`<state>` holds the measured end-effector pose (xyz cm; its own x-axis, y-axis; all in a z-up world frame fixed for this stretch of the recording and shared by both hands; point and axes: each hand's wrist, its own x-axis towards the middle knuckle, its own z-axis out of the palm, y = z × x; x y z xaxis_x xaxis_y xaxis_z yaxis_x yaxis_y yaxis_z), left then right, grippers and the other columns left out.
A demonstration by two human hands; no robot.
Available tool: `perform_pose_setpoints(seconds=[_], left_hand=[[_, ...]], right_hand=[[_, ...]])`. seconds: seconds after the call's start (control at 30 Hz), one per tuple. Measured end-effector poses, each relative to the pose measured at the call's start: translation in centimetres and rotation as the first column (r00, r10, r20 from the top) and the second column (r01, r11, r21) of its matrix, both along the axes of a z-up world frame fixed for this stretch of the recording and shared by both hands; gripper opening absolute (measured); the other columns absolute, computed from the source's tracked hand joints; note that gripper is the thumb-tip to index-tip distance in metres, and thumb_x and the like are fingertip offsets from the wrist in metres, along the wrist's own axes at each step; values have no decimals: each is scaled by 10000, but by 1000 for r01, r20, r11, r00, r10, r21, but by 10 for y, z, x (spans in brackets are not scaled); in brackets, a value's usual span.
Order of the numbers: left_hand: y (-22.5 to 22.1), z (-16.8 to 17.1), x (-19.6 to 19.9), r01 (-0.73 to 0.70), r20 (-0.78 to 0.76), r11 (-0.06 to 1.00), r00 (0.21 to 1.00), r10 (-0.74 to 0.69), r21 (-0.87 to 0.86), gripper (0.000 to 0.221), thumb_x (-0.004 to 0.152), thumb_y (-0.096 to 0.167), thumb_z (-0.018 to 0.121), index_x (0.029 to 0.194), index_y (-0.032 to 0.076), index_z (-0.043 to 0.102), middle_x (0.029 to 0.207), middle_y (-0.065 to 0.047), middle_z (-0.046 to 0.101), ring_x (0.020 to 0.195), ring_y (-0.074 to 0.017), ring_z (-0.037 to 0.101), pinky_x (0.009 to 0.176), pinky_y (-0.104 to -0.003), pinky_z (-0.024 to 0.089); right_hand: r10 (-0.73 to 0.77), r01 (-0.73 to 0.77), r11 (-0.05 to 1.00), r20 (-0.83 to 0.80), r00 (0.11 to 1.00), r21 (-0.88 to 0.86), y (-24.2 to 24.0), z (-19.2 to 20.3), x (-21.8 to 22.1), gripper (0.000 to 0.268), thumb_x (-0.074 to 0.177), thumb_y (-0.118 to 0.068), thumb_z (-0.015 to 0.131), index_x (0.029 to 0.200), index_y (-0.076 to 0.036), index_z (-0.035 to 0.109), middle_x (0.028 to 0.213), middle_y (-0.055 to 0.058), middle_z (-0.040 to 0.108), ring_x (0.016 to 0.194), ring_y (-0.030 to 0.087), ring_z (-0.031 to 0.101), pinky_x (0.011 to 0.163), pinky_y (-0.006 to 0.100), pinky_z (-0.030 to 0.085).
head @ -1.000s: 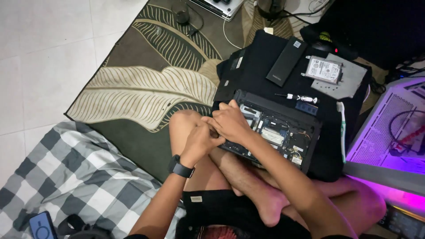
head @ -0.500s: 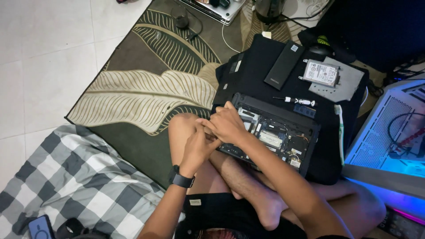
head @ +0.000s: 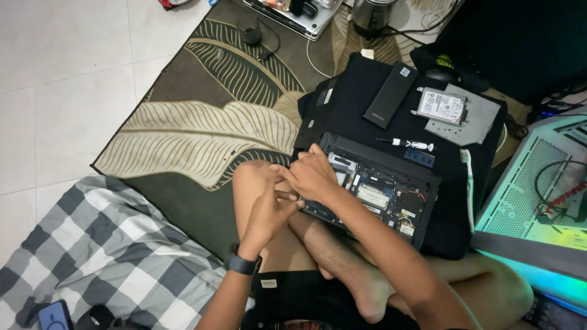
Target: The person is repairing a disassembled electronic device, likely a laptop, while sitting on the floor. They use a screwdriver to remove and install screws, and a toothbrush to clean internal components. The person also handles a hard drive and other small parts.
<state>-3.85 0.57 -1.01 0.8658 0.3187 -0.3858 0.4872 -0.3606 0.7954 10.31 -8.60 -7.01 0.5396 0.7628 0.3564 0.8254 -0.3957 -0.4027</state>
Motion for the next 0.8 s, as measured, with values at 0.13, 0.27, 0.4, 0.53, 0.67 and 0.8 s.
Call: perform_pose_setpoints(seconds=[0.13, 0.27, 0.4, 0.53, 0.67, 0.8], left_hand=[[-10, -6, -9, -117, -11, 992, 993, 117, -36, 623, 803, 404, 819, 1338, 199, 574, 1099, -30, 801, 831, -293, 739, 749, -417, 555], [-20, 4, -15, -129, -1, 991, 992, 129, 25, 490, 790, 427, 852, 1158, 126, 734, 1068, -66, 787, 794, -295, 758, 697, -424, 592], [-24, 6, -16, -129, 15, 987, 992, 129, 95, 429, 810, 405, 840, 1124, 125, 757, 1041, -72, 777, 795, -313, 772, 691, -450, 599], [-18, 8, -13, -87, -9, 979, 996, 90, 183, 398, 811, 418, 828, 1101, 151, 772, 993, -59, 798, 797, -308, 782, 729, -469, 595], [-12, 3, -9, -28, -43, 987, 998, 35, 155, 387, 832, 444, 789, 1087, 153, 788, 965, -69, 810, 845, -349, 771, 760, -495, 574], [-3, -7, -2, 16, -96, 995, 995, -6, 102, 426, 821, 488, 775, 1074, 145, 794, 961, -119, 808, 951, -398, 752, 831, -516, 564]], right_hand=[[-20, 22, 998, 31, 999, -65, -1, -1, 3, 835, 1051, -672, 316, 444, -158, 570, 407, 55, 525, 622, 209, 548, 826, 390, 333], [3, -3, 996, 1, 1000, -88, -1, 9, 0, 846, 1057, -654, 311, 429, -153, 575, 413, 59, 549, 623, 213, 566, 823, 389, 330], [21, -18, 995, 34, 999, -94, -2, 4, 2, 822, 1058, -642, 338, 431, -158, 558, 406, 57, 534, 613, 203, 555, 806, 392, 328], [34, -33, 998, 31, 999, -45, -2, 6, 1, 819, 1066, -609, 360, 437, -127, 566, 418, 68, 558, 607, 214, 556, 808, 381, 330], [36, -35, 999, 54, 998, -24, -2, 1, 3, 792, 1064, -589, 398, 434, -136, 557, 409, 55, 539, 598, 200, 548, 802, 379, 337], [19, -20, 1000, 65, 998, 9, -3, 1, 1, 795, 1054, -603, 415, 430, -132, 563, 409, 65, 543, 594, 213, 551, 806, 384, 343]])
